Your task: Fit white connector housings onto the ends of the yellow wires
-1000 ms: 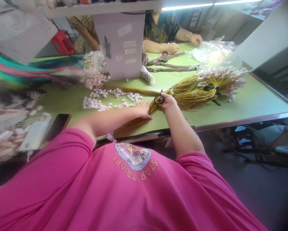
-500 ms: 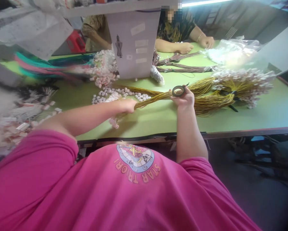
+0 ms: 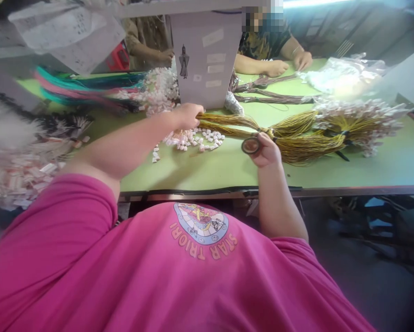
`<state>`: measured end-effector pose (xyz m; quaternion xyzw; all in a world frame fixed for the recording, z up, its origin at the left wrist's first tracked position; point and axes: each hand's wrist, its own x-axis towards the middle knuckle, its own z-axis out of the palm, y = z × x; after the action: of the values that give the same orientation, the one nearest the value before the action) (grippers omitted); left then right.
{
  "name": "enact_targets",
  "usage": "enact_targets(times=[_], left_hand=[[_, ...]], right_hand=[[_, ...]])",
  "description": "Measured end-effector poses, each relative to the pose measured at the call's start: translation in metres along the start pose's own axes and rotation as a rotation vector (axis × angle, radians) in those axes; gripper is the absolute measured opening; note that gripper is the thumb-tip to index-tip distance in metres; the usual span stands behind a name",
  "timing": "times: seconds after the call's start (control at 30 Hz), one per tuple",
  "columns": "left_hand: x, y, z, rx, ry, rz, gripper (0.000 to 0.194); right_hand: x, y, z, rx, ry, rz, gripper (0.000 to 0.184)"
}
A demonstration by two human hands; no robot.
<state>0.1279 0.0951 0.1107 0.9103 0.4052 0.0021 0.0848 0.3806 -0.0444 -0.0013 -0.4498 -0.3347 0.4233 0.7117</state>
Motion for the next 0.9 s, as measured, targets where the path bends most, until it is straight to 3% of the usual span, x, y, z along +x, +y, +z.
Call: enact_targets(times=[0.07, 0.17, 0.33, 0.43, 0.5, 0.73, 0.9], left_hand=[[-0.003, 0.010, -0.010, -0.111, 0.038, 0.039, 0.046], [-0.011, 0.025, -0.019, -0.247, 0.040, 0.084, 0.042], [-0.028, 0.025, -0.011, -0.565, -0.166, 0.169, 0.038], [-0.036, 0.015, -0.002, -0.747, -0.331, 0.266, 0.043], [-0.040, 0.011, 0.004, -0.810, -0.369, 0.292, 0.045], [-0.051, 0.014, 0.016, -0.815, -0.324, 0.145, 0.017], [-0.049, 0.025, 0.016, -0.721, -0.148, 0.022, 0.022]], right_hand=[[-0.019, -0.002, 0.032, -0.002, -0.013, 0.084, 0.025], [-0.040, -0.007, 0.084, -0.119, -0.060, 0.024, 0.017], [-0.051, -0.013, 0.138, -0.274, -0.105, -0.112, 0.016], [-0.051, -0.007, 0.150, -0.342, -0.087, -0.116, 0.017], [-0.050, -0.003, 0.152, -0.421, -0.091, -0.090, 0.014], [-0.048, -0.003, 0.150, -0.616, -0.093, 0.013, 0.017], [-0.052, 0.005, 0.144, -0.630, -0.137, -0.058, 0.020]])
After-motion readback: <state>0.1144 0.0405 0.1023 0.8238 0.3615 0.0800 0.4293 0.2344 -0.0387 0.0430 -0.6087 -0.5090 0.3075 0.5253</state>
